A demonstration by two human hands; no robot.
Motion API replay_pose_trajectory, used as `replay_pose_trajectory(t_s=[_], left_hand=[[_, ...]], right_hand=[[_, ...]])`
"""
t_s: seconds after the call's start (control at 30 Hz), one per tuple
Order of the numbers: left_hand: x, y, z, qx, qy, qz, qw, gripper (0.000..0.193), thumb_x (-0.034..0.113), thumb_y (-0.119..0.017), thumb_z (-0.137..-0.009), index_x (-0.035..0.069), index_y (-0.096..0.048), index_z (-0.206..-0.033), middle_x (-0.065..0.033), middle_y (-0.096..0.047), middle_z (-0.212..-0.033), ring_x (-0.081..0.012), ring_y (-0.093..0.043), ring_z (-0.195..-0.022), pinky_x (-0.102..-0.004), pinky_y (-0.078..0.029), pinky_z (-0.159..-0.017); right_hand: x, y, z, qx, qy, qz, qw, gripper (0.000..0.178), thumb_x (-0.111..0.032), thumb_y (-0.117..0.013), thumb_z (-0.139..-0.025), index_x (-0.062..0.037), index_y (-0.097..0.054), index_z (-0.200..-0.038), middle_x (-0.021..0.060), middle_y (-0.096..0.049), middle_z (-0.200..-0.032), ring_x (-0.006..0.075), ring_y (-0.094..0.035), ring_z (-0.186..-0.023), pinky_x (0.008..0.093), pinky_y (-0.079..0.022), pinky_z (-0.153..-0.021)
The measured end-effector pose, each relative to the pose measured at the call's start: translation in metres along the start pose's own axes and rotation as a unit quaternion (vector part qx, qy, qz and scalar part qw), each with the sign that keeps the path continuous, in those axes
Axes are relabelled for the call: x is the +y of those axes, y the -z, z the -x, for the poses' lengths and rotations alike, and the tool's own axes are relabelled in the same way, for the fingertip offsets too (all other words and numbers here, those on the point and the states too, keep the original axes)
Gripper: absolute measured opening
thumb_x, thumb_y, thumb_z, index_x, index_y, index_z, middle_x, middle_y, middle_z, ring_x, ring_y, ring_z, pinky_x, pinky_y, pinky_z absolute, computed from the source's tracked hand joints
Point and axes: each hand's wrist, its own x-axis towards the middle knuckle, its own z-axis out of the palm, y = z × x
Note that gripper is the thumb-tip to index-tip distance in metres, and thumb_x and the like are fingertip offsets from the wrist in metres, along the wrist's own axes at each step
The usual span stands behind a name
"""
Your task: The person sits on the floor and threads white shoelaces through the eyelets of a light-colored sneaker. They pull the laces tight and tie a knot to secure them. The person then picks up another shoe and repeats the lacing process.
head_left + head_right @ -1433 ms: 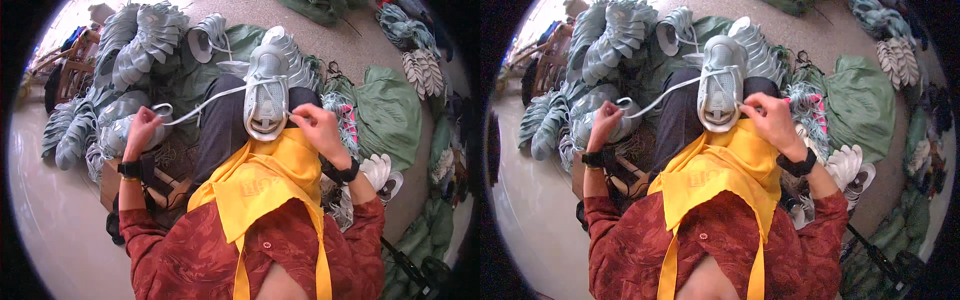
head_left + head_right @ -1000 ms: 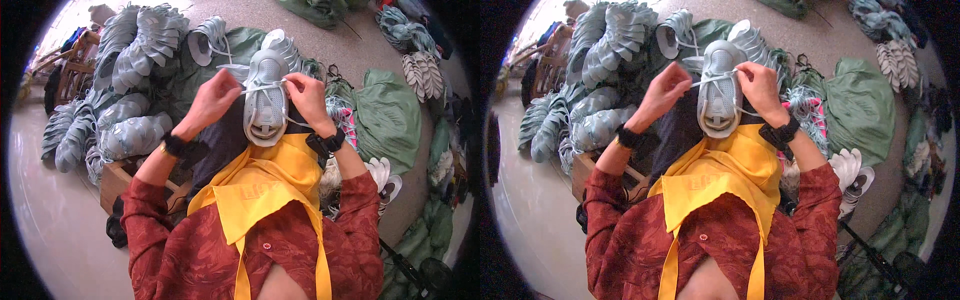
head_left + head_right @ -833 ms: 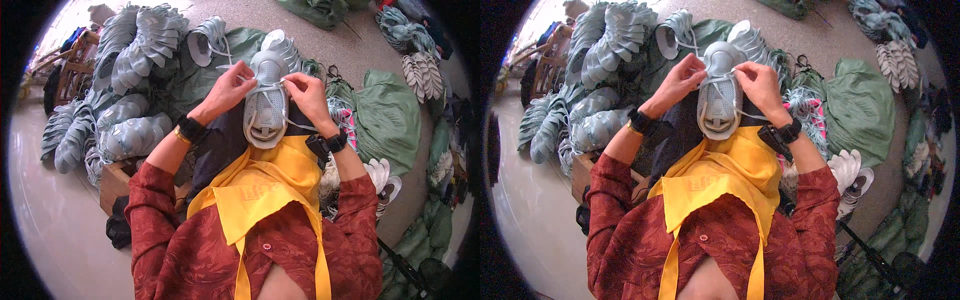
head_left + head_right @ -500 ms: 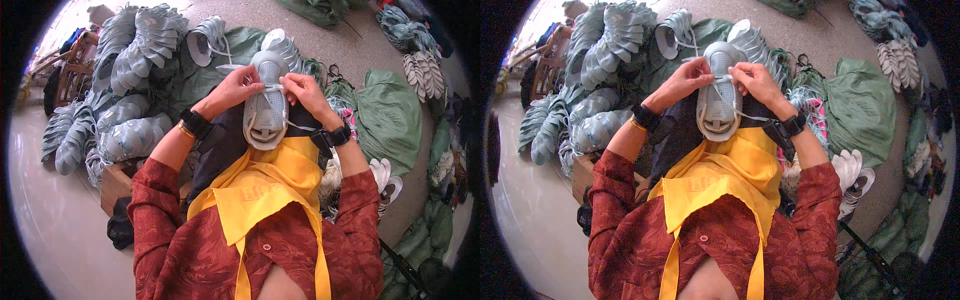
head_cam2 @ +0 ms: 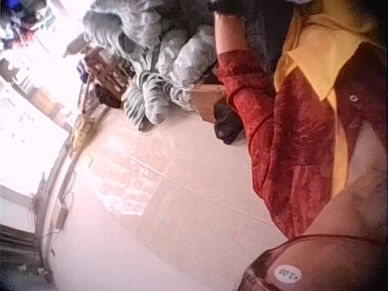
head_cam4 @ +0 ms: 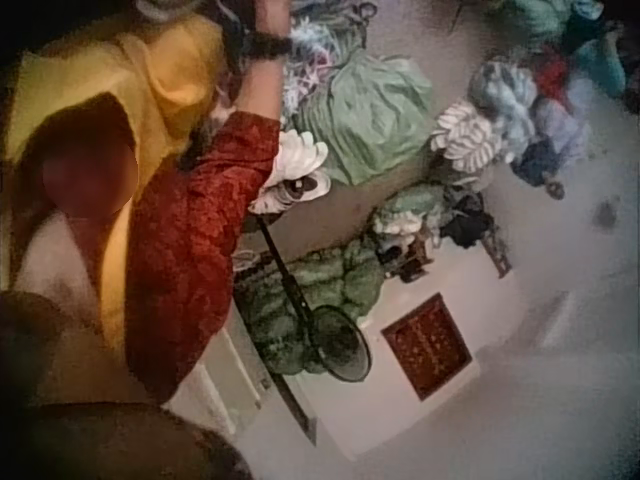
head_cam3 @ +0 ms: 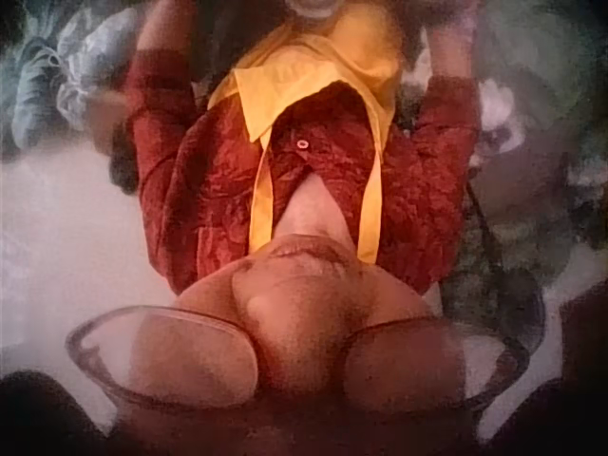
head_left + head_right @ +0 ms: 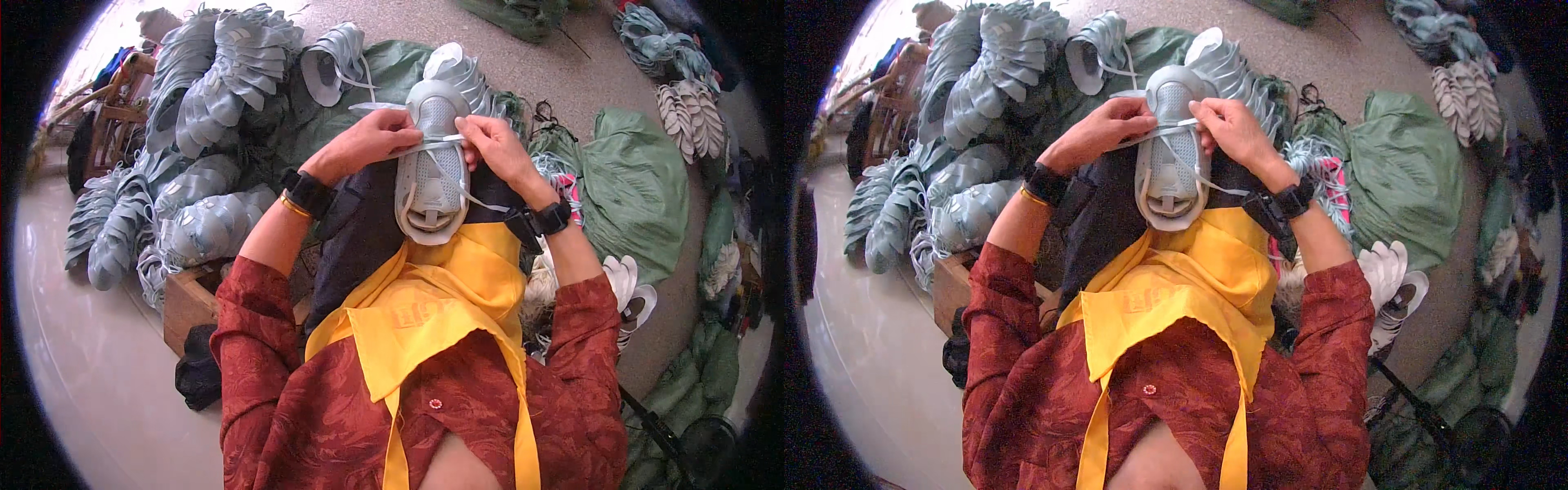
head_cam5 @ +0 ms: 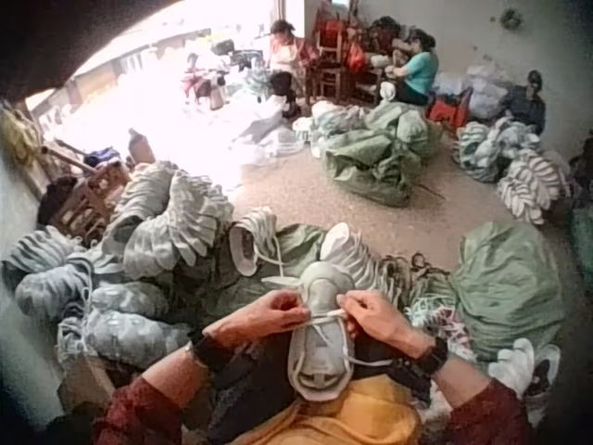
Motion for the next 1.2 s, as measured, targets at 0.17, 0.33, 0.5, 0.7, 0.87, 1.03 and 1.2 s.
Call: replay_pose_trajectory(t_s=[0.17, 0.33, 0.5, 0.7, 0.87, 1.03, 1.2], left_hand=[[-0.014, 0.004, -0.001, 0.004, -0.006, 0.019, 1.000, 0.025, 0.029, -0.060, -0.103, 0.009, -0.058, -0.087, 0.0091, -0.048, -0.079, -0.0016, -0.042, -0.071, -0.0187, -0.035, -0.061], [-0.009, 0.001, 0.001, 0.005, -0.010, 0.032, 0.999, 0.020, 0.023, -0.065, -0.100, 0.009, -0.058, -0.089, 0.0092, -0.048, -0.080, -0.0015, -0.043, -0.073, -0.0183, -0.036, -0.063], [-0.020, -0.005, -0.002, 0.041, -0.063, 0.034, 0.997, 0.013, 0.013, -0.069, -0.094, 0.008, -0.058, -0.095, 0.0078, -0.051, -0.084, -0.0016, -0.046, -0.076, -0.0185, -0.039, -0.066], [-0.027, -0.012, 0.000, 0.104, -0.113, -0.019, 0.988, 0.011, 0.009, -0.066, -0.095, 0.005, -0.057, -0.098, 0.0061, -0.051, -0.087, -0.0026, -0.048, -0.079, -0.0201, -0.042, -0.070], [-0.030, -0.017, 0.000, 0.140, -0.132, -0.048, 0.980, 0.014, 0.009, -0.064, -0.092, 0.001, -0.056, -0.101, -0.0018, -0.057, -0.089, -0.0099, -0.055, -0.082, -0.0275, -0.047, -0.074], [-0.030, -0.021, 0.001, 0.169, -0.145, -0.081, 0.972, 0.009, 0.007, -0.062, -0.096, 0.003, -0.056, -0.102, 0.0025, -0.053, -0.088, -0.0055, -0.049, -0.079, -0.0225, -0.044, -0.069], [-0.028, -0.031, 0.001, 0.212, -0.162, -0.107, 0.958, 0.012, 0.006, -0.061, -0.092, 0.000, -0.056, -0.101, -0.0099, -0.061, -0.089, -0.0192, -0.060, -0.082, -0.0332, -0.051, -0.074]], right_hand=[[-0.001, 0.000, -0.005, -0.007, -0.023, 0.018, 1.000, 0.041, -0.036, -0.055, -0.104, -0.0034, -0.060, -0.079, -0.0009, -0.057, -0.063, 0.0079, -0.057, -0.055, 0.0261, -0.050, -0.053], [0.009, 0.000, -0.005, 0.005, -0.029, -0.032, 0.999, 0.040, -0.036, -0.057, -0.103, -0.0028, -0.060, -0.082, 0.0003, -0.060, -0.069, 0.0080, -0.059, -0.058, 0.0245, -0.051, -0.053], [-0.006, -0.007, 0.012, 0.069, 0.001, -0.077, 0.995, 0.030, -0.029, -0.066, -0.099, -0.0014, -0.061, -0.089, 0.0015, -0.063, -0.076, 0.0079, -0.059, -0.061, 0.0235, -0.052, -0.056], [-0.043, -0.030, 0.061, 0.108, 0.161, 0.253, 0.948, 0.022, -0.019, -0.080, -0.083, -0.0023, -0.065, -0.085, 0.0061, -0.061, -0.078, 0.0156, -0.061, -0.061, 0.0307, -0.050, -0.057], [-0.034, -0.038, 0.062, 0.121, 0.143, 0.284, 0.940, 0.017, -0.012, -0.075, -0.085, -0.0011, -0.063, -0.082, 0.0102, -0.062, -0.076, 0.0205, -0.063, -0.063, 0.0344, -0.050, -0.059], [-0.056, -0.032, 0.066, 0.090, -0.034, 0.081, 0.992, 0.019, -0.010, -0.068, -0.092, 0.0019, -0.058, -0.082, 0.0082, -0.064, -0.072, 0.0146, -0.063, -0.056, 0.0315, -0.050, -0.051], [-0.037, -0.031, 0.070, 0.099, -0.007, 0.104, 0.990, 0.016, -0.010, -0.066, -0.094, 0.0013, -0.059, -0.085, 0.0050, -0.063, -0.068, 0.0086, -0.062, -0.054, 0.0244, -0.048, -0.046]])
